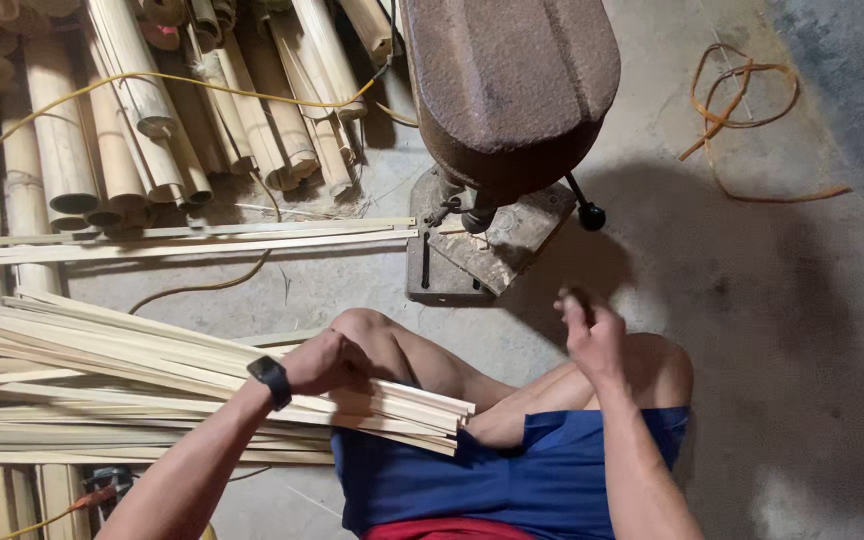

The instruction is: The person sits on the floor and uses a manual grinding machine to sharpen thin bamboo strips. They feed each strip into the grinding wheel, rotate it, and then place the finished pieces into a growing pile on their lap.

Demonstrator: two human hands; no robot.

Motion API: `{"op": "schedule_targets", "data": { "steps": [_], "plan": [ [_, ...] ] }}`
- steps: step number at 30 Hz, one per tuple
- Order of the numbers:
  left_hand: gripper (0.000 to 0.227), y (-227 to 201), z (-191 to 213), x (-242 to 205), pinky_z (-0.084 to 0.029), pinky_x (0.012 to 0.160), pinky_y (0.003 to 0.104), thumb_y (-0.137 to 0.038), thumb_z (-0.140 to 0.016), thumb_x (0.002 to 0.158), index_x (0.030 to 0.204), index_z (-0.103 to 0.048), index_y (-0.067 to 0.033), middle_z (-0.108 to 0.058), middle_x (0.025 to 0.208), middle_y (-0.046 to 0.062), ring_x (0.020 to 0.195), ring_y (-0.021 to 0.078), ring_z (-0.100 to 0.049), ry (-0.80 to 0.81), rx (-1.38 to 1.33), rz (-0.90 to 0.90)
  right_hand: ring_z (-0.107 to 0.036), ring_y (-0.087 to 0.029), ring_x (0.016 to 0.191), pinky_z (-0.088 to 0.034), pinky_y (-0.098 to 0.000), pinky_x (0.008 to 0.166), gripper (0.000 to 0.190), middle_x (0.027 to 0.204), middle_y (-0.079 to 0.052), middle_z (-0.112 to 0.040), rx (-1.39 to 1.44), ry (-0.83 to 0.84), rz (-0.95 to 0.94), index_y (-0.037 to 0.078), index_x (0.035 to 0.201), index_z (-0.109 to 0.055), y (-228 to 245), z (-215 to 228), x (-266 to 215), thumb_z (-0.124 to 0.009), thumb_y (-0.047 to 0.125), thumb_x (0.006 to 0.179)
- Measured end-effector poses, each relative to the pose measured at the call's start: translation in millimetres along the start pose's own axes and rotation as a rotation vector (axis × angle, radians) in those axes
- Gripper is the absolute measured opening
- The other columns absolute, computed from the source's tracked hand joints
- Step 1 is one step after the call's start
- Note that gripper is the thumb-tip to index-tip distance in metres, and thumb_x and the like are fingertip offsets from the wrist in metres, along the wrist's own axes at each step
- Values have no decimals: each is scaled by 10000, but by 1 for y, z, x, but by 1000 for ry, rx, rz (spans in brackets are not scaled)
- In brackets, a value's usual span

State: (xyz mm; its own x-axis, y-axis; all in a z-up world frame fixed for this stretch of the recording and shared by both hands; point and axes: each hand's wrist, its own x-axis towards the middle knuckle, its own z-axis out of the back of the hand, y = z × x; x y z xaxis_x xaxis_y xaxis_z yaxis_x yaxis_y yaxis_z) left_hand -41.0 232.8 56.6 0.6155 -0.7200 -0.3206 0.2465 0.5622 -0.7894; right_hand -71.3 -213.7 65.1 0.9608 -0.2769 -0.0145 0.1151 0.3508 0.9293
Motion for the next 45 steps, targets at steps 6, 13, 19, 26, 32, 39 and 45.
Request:
{"op": "schedule_targets", "data": {
  "steps": [6, 13, 19, 26, 32, 39, 45],
  "plan": [
    [329, -7, 23, 55, -629, 759, 312, -102, -683, 941, 1267, -654, -139, -789, 1026, 72, 886, 213, -767, -323, 80, -113, -740, -225, 983, -629, -366, 806, 539, 1181, -118, -719, 723, 76, 123, 59, 1504, -439, 72, 16, 50, -485, 409, 1097],
    [299, -42, 18, 110, -433, 724, 401, -435, -699, 934, 1178, -791, -289, -611, 787, 56, 816, 250, -585, -728, 518, 48, -688, -193, 874, -587, -327, 736, 400, 1075, -152, -711, 508, 86, 174, -63, 1412, -589, 143, 36, 60, -645, 131, 1067],
    [261, -12, 17, 124, -391, 759, 410, -471, -715, 903, 1023, -837, -274, -633, 786, 17, 857, 244, -605, -886, 365, 129, -713, -165, 956, -621, -314, 808, 283, 1126, -137, -721, 284, -31, 407, -39, 1317, -632, 186, 35, 83, -674, 72, 1060],
    [301, 4, 27, 140, -399, 772, 412, -491, -718, 902, 1084, -832, -280, -632, 753, 70, 797, 269, -590, -763, 338, 216, -697, -184, 1110, -569, -353, 986, 381, 1194, -135, -738, -42, -114, 715, -13, 1335, -654, 209, 26, 134, -581, 334, 1197],
    [282, -3, 31, 148, -390, 774, 422, -501, -714, 911, 1055, -834, -291, -645, 792, 60, 848, 259, -602, -788, 345, 197, -700, -145, 1050, -556, -317, 921, 401, 1179, -97, -752, -44, -82, 678, 17, 1409, -668, 200, 30, 142, -580, 358, 1219],
    [273, 3, 25, 150, -398, 755, 416, -484, -729, 897, 1051, -839, -289, -663, 823, 69, 848, 260, -608, -818, 345, 185, -665, -134, 1105, -545, -313, 978, 364, 1187, -87, -734, 31, -55, 673, -9, 1355, -661, 194, 30, 134, -563, 319, 1232],
    [272, 11, 16, 155, -406, 757, 401, -496, -743, 891, 987, -832, -258, -704, 869, 38, 864, 248, -615, -889, 379, 176, -661, -90, 1020, -559, -282, 908, 426, 1132, -42, -721, 154, -30, 627, -13, 1340, -654, 199, 25, 111, -575, 387, 1216]
  ]
}}
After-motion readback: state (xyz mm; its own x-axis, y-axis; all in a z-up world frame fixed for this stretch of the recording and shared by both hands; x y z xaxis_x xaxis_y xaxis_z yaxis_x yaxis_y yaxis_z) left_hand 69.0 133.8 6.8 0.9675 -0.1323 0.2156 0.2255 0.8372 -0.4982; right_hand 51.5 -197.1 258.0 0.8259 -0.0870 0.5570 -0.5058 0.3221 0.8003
